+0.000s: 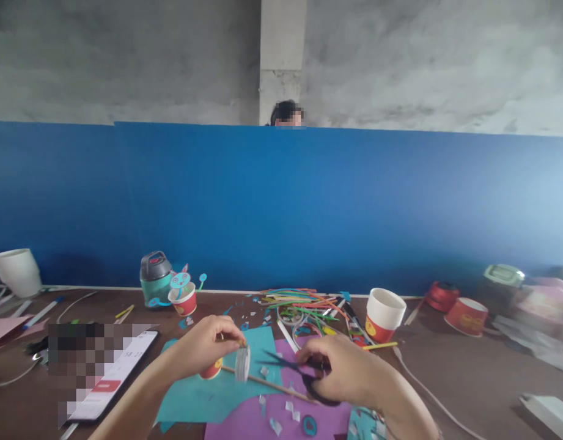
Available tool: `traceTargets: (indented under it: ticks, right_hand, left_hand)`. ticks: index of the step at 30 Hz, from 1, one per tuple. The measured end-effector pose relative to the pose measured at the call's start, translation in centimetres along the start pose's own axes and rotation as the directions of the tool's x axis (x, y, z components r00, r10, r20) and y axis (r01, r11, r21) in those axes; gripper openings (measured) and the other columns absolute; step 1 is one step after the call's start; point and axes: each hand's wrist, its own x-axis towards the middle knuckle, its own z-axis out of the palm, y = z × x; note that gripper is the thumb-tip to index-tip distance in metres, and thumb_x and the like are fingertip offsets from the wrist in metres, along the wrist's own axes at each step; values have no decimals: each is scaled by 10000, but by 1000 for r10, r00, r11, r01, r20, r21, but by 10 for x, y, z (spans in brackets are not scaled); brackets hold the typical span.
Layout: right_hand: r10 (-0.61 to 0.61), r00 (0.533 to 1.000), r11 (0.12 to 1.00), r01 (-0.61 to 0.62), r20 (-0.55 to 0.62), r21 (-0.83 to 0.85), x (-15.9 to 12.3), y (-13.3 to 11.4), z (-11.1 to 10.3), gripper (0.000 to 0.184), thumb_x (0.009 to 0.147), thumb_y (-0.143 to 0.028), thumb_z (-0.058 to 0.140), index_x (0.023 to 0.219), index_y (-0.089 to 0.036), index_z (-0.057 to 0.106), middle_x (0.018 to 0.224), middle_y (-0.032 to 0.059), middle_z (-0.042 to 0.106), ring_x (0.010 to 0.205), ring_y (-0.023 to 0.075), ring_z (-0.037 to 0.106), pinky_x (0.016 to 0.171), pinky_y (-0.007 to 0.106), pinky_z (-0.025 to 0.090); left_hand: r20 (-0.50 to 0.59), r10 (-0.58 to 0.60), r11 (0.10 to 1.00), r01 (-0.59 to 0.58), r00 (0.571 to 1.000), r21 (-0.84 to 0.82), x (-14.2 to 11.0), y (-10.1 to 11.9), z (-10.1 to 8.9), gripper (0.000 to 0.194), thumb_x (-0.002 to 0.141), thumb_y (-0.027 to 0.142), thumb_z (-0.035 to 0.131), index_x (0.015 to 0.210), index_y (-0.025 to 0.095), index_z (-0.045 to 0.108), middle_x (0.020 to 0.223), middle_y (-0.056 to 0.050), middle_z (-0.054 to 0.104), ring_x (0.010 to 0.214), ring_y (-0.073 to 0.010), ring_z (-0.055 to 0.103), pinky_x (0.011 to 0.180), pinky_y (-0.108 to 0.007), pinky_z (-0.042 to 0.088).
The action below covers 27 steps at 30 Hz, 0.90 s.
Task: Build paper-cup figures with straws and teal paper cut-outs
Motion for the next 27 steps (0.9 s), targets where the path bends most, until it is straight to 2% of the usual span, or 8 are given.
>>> traceTargets:
  ticks: [3, 7, 11, 19, 27]
  right_hand:
    - [-33, 998, 999, 34, -51, 22, 7, -2, 4, 361, 572, -118, 568, 856, -270, 732, 702, -28, 712, 628, 157, 624, 549, 216, 422]
    - [-65, 998, 997, 66, -6, 51, 9, -5, 9, 390, 559, -107, 549, 858, -273, 737, 743, -26, 727, 630, 156, 632, 574, 227, 440]
    - [-57, 998, 996, 57, -13, 63, 7, -9, 8, 404, 564, -107, 540, 875, -274, 735, 757, -31, 728, 655, 159, 633, 575, 221, 432]
    - [-106, 994, 992, 104, 19, 75, 12, -25, 17, 344, 573, -99, 524, 806, -255, 724, 735, -34, 709, 630, 139, 595, 513, 196, 358]
    - [-82, 994, 990, 72, 76, 122, 15, -18, 22, 267, 593, -99, 536, 755, -236, 698, 582, -62, 598, 518, 95, 499, 477, 193, 277]
  left_hand:
    - [27, 41, 999, -42, 999, 25, -2, 3, -1, 201, 747, 265, 558, 734, 207, 750, 789, -28, 692, 717, -179, 619, 619, -227, 404]
    - [7, 28, 999, -28, 1000, 28, -4, 6, -2, 182, 746, 272, 572, 741, 212, 744, 793, -26, 706, 746, -187, 630, 642, -233, 412]
    - [7, 36, 999, -36, 999, 28, -4, 7, -1, 184, 757, 274, 568, 743, 214, 741, 787, -18, 711, 741, -183, 633, 638, -231, 410]
    - [31, 69, 992, -71, 997, 107, -4, 6, 6, 154, 762, 287, 602, 768, 255, 752, 834, -16, 718, 789, -199, 633, 658, -239, 405]
    - [54, 40, 990, -47, 998, 131, -3, 4, 8, 157, 765, 311, 602, 787, 269, 752, 842, 0, 723, 788, -190, 638, 652, -236, 408]
